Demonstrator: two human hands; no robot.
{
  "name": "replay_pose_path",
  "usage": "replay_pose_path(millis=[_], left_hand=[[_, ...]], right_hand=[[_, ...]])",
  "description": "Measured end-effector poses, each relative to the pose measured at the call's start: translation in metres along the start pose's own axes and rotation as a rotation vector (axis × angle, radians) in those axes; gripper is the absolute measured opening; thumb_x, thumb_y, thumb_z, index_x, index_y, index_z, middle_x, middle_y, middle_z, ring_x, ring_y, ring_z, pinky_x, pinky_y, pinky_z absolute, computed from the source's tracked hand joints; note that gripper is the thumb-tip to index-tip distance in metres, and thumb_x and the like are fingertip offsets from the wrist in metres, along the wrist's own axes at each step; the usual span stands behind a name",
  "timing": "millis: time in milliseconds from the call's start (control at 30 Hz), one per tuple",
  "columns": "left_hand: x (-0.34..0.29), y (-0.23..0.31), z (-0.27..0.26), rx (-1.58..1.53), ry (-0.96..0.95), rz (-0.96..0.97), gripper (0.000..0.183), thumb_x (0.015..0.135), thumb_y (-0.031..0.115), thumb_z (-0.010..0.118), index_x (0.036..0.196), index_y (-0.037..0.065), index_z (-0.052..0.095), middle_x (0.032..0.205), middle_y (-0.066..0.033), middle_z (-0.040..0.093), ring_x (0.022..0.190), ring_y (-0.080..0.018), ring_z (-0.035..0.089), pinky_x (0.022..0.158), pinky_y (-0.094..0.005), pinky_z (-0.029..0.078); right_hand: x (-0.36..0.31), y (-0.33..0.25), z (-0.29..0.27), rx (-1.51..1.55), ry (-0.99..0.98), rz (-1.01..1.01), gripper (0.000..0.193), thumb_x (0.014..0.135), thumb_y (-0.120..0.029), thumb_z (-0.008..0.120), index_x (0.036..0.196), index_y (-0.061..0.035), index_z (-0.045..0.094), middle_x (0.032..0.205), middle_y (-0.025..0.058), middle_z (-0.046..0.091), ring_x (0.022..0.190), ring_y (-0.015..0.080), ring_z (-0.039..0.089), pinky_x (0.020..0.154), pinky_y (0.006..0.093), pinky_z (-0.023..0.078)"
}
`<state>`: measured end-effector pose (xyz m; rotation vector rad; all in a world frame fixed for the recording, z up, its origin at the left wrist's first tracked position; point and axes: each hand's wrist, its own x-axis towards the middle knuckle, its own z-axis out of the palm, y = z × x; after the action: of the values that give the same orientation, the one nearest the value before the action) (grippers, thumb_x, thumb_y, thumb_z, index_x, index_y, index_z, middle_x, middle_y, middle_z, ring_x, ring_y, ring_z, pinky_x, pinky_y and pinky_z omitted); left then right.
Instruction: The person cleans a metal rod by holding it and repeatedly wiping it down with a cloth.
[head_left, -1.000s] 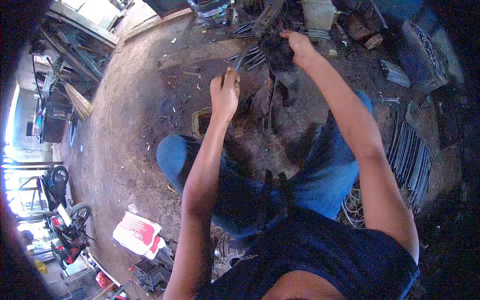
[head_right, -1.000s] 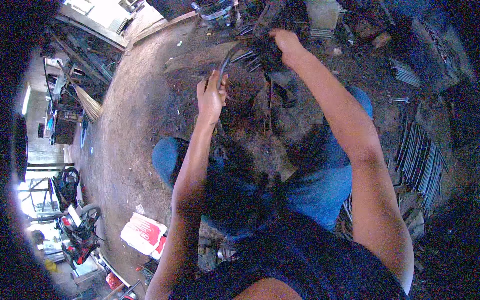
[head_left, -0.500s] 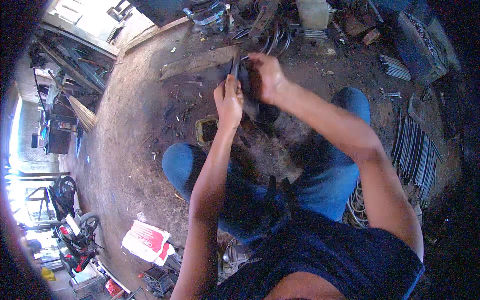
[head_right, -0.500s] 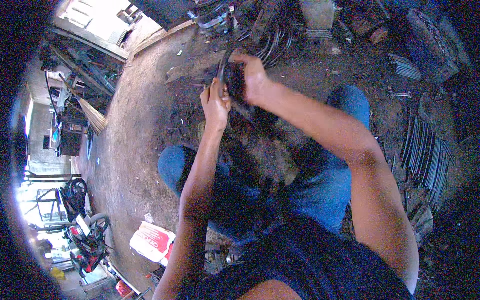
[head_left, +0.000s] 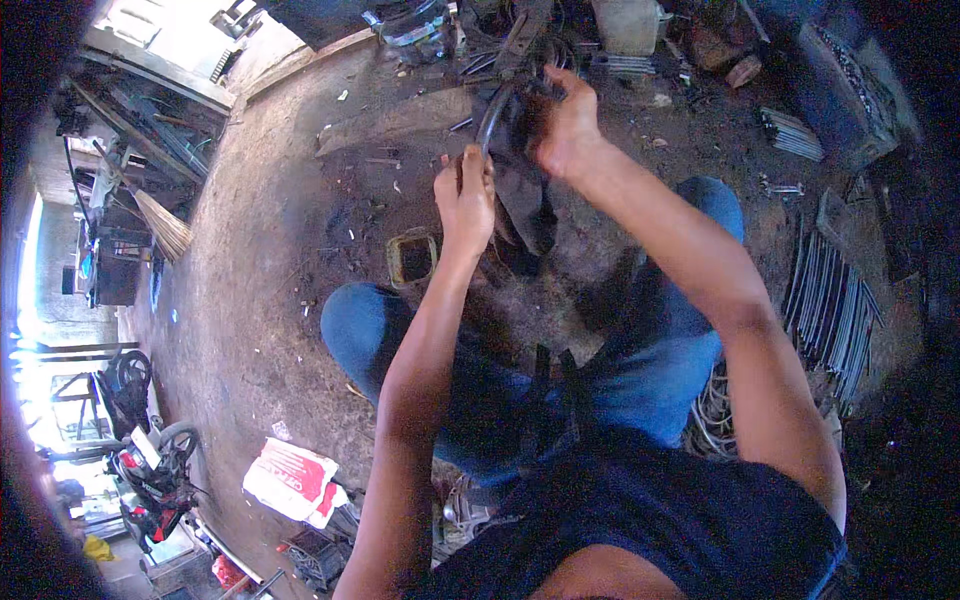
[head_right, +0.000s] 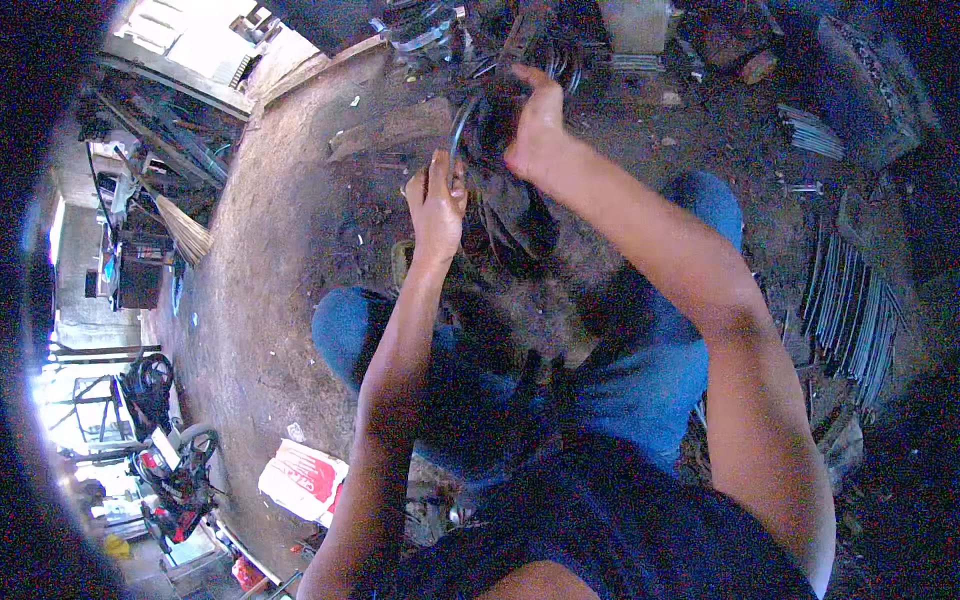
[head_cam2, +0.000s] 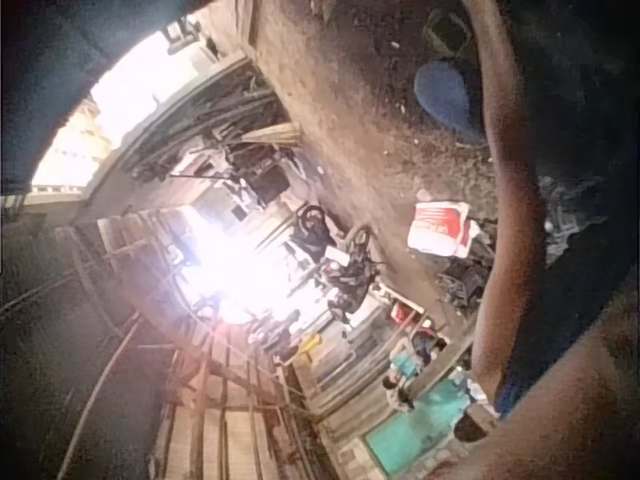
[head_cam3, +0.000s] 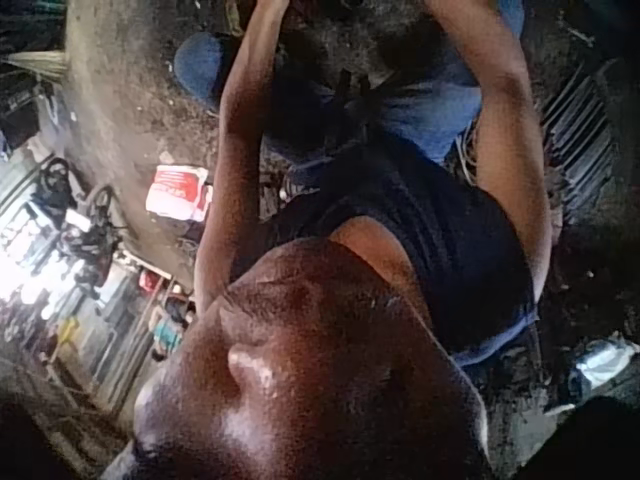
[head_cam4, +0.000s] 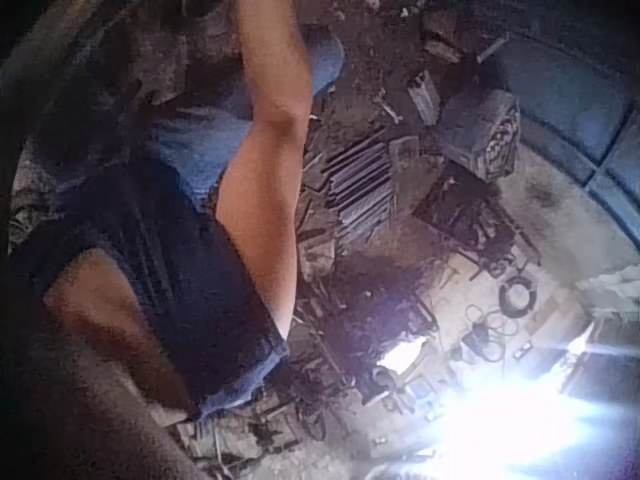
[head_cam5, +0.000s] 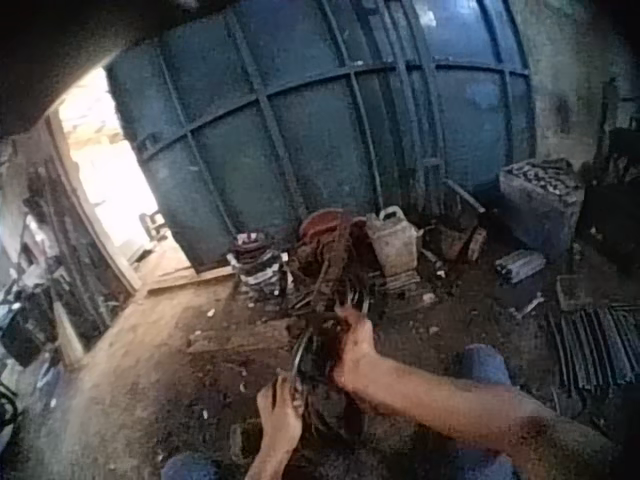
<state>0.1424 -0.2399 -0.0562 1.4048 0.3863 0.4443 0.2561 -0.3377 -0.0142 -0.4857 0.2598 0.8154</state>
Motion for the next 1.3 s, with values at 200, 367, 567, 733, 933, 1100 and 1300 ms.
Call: replay_pose_path(millis=[200, 367, 567, 733, 933, 1100, 1300], left_hand=[[-0.001, 0.005, 0.0, -0.067, -0.032, -0.041, 0.035, 0.093, 0.035, 0.05, 0.075, 0.005, 0.052, 0.055, 0.0036, 0.041, 0.042, -0.0043, 0.035, 0.039, -0.0203, 0.025], [0.001, -0.004, -0.005, -0.062, 0.089, -0.05, 0.037, 0.094, 0.037, 0.047, 0.074, 0.006, 0.051, 0.054, 0.0033, 0.04, 0.041, -0.0042, 0.034, 0.038, -0.0215, 0.025], [0.003, -0.006, 0.001, -0.031, 0.044, -0.034, 0.036, 0.094, 0.037, 0.048, 0.074, 0.007, 0.052, 0.054, 0.0032, 0.04, 0.04, -0.0056, 0.033, 0.038, -0.022, 0.023], [-0.003, 0.0, -0.005, -0.038, 0.04, 0.01, 0.037, 0.095, 0.032, 0.046, 0.069, 0.006, 0.05, 0.055, 0.0038, 0.042, 0.045, -0.0039, 0.036, 0.041, -0.0226, 0.026], [-0.001, 0.005, -0.014, -0.013, 0.022, -0.03, 0.037, 0.095, 0.03, 0.046, 0.069, 0.005, 0.051, 0.054, 0.0038, 0.042, 0.045, -0.0054, 0.038, 0.042, -0.0241, 0.028], [-0.01, 0.001, -0.014, -0.03, 0.047, -0.126, 0.03, 0.093, 0.03, 0.05, 0.075, 0.007, 0.054, 0.055, 0.0027, 0.042, 0.043, -0.006, 0.036, 0.041, -0.0215, 0.026], [-0.004, -0.012, -0.014, 0.02, 0.025, -0.02, 0.031, 0.093, 0.033, 0.05, 0.082, 0.005, 0.054, 0.059, 0.0014, 0.045, 0.046, -0.0061, 0.037, 0.042, -0.0214, 0.027]], right_hand=[[-0.019, -0.012, 0.011, -0.08, -0.072, 0.046, 0.043, 0.078, -0.045, 0.047, 0.087, -0.0055, 0.061, 0.081, 0.0126, 0.064, 0.076, 0.031, 0.058, 0.075, 0.0446, 0.046], [-0.019, 0.014, 0.01, -0.131, 0.084, 0.047, 0.054, 0.077, -0.052, 0.044, 0.093, -0.0036, 0.061, 0.085, 0.013, 0.065, 0.078, 0.0321, 0.058, 0.078, 0.0448, 0.045], [-0.015, 0.033, 0.002, -0.167, 0.145, 0.017, 0.054, 0.077, -0.051, 0.046, 0.102, -0.0045, 0.061, 0.1, 0.0154, 0.064, 0.086, 0.0294, 0.059, 0.083, 0.0426, 0.045], [-0.021, 0.013, 0.016, -0.151, 0.014, 0.057, 0.046, 0.076, -0.047, 0.052, 0.095, -0.0064, 0.062, 0.09, 0.0131, 0.065, 0.081, 0.0301, 0.059, 0.082, 0.0442, 0.045], [-0.011, 0.003, 0.02, -0.129, -0.021, 0.107, 0.054, 0.08, -0.049, 0.047, 0.099, 0.0007, 0.059, 0.096, 0.0143, 0.065, 0.09, 0.0298, 0.057, 0.087, 0.0427, 0.043], [-0.011, 0.033, 0.009, -0.143, 0.131, 0.094, 0.047, 0.073, -0.05, 0.053, 0.089, -0.006, 0.06, 0.085, 0.0139, 0.064, 0.077, 0.033, 0.057, 0.076, 0.0466, 0.044], [-0.003, 0.045, -0.009, -0.247, 0.094, 0.032, 0.052, 0.073, -0.052, 0.052, 0.092, -0.0038, 0.059, 0.087, 0.0131, 0.064, 0.081, 0.0333, 0.057, 0.082, 0.047, 0.043]])
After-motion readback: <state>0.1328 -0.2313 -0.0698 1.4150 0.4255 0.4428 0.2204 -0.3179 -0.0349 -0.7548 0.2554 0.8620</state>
